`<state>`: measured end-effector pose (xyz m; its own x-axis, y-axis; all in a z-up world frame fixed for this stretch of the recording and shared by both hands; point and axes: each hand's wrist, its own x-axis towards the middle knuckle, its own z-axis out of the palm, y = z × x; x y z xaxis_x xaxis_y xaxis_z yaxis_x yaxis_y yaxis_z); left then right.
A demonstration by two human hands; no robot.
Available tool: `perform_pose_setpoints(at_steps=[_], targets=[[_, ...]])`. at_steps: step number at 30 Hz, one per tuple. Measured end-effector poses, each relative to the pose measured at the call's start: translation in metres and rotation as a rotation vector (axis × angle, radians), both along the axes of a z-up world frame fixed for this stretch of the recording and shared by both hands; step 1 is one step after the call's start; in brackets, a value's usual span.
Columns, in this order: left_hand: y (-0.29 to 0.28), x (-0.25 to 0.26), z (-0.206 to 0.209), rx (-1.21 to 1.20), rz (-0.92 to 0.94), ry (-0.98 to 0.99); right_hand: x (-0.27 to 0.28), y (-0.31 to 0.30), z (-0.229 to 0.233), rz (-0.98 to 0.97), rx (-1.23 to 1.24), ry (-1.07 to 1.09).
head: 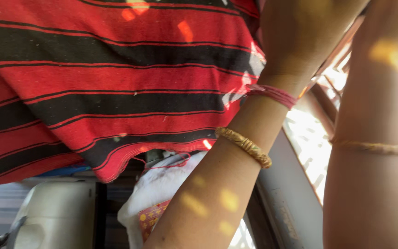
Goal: The person wipes the wooden window frame and metal security bars with a dark cloth, then wrings the cloth in a small metal bowl of water and continues wiping the frame and bars. The person also wipes the adjacent wall near the window.
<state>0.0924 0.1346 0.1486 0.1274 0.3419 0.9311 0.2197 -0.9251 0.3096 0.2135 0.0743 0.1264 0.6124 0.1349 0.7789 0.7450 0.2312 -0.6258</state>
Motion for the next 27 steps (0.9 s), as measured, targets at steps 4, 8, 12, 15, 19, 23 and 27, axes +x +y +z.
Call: perform_pose_setpoints(at_steps=[4,8,12,15,19,23,27], targets=[[0.002,0.003,-0.017,-0.025,0.008,0.026,-0.001,0.007,-0.037,0.023,0.004,-0.068],[0.005,0.008,-0.028,-0.083,-0.013,0.020,-0.012,-0.001,-0.113,0.047,-0.077,-0.049],[0.004,0.002,-0.023,-0.151,-0.072,-0.016,-0.051,-0.030,-0.177,-0.101,-0.415,0.200],[0.004,-0.012,0.000,-0.175,-0.124,-0.112,-0.057,-0.041,-0.167,-0.100,-0.538,0.302],[-0.014,-0.041,0.030,-0.222,-0.181,-0.312,-0.034,-0.035,-0.084,0.241,-0.146,0.854],[-0.028,-0.057,0.052,-0.338,-0.319,-0.382,-0.025,-0.026,0.013,0.221,0.075,0.199],[-0.022,-0.062,0.053,-0.529,-0.419,-0.240,-0.064,-0.008,0.039,0.101,0.055,0.086]])
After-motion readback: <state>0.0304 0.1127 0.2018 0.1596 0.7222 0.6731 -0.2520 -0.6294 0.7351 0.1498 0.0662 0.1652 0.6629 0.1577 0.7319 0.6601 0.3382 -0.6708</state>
